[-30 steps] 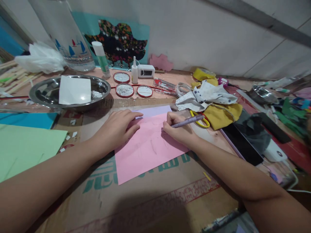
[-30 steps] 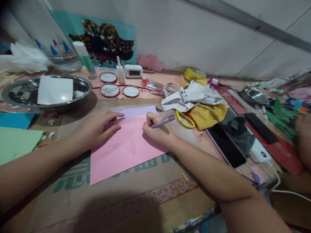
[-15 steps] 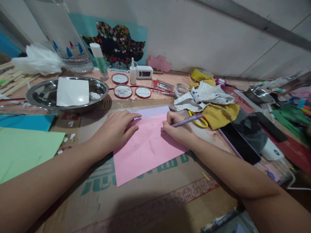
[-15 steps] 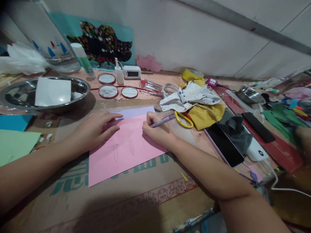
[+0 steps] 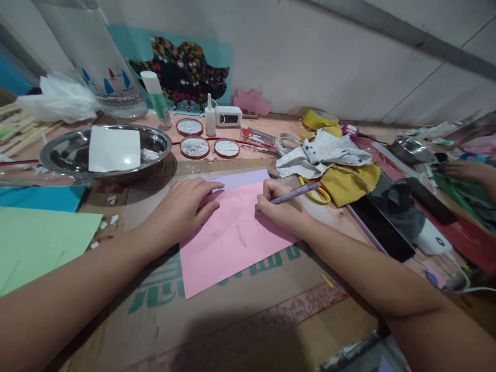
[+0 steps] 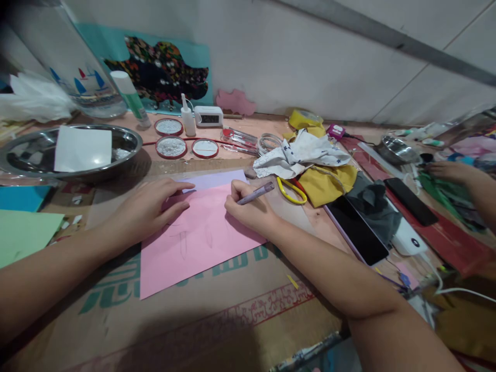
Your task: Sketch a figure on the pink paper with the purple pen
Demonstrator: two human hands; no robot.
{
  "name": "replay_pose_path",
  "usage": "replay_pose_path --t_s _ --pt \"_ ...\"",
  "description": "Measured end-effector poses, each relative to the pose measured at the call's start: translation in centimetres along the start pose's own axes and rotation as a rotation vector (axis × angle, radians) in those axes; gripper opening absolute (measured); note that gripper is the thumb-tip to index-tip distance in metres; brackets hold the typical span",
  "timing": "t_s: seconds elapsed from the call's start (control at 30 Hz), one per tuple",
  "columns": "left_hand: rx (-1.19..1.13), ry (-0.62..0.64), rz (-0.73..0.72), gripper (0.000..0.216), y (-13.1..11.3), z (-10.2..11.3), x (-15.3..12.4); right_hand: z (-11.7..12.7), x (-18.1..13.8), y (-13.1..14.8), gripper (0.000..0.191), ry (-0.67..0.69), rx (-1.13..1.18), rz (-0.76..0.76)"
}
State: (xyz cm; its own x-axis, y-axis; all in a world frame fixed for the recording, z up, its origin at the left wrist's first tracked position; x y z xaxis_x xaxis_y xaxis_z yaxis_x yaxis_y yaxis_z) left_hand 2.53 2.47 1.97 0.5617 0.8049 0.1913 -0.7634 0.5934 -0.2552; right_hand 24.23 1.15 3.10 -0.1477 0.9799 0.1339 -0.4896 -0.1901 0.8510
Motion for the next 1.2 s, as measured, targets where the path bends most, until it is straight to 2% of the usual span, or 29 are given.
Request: replay_pose_path --t_s 0.37,0.63,0.8,0.97,1.07,1.2 --pt "-0.011 0.004 -0.001 0.043 0.1 -0.1 0.0 0.4 0.0 -1.0 0.027 -0.048 0.020 -0.066" --pt "-0.003 -0.005 -0.001 0.043 0.1 -0.1 -0.1 1.7 0.2 -0.5 0.024 -0.158 0.004 -0.098" --pt "-0.006 -0.008 0.001 0.043 0.1 -0.1 -0.1 1.7 0.3 -0.5 0.025 -0.145 0.028 -0.056" --pt "-0.015 -0.027 -0.006 0.039 0.0 0.0 0.1 1.6 0.3 -1.1 0.029 -0.175 0.195 -0.039" --pt "0.014 -0.055 -0.018 0.034 0.0 0.2 0.3 3.2 0.9 -0.4 0.028 -0.218 0.277 0.032" --pt "0.055 -0.093 -0.027 0.035 0.1 0.4 0.2 8.0 2.4 1.1 0.028 -0.283 0.151 0.155"
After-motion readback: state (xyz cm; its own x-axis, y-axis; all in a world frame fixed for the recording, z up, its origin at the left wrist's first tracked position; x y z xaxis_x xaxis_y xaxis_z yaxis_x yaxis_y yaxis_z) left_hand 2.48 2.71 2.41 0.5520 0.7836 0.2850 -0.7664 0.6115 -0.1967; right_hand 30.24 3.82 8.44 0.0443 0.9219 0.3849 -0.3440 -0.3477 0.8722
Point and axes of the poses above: each hand's wrist, its own x-axis towards the middle knuckle, its own z-axis out of the back of the hand, y = z × x, the point moved 6 cm from there along x, towards the middle knuckle, and after that the axes turned 10 degrees about x, right-handed, at the moved point
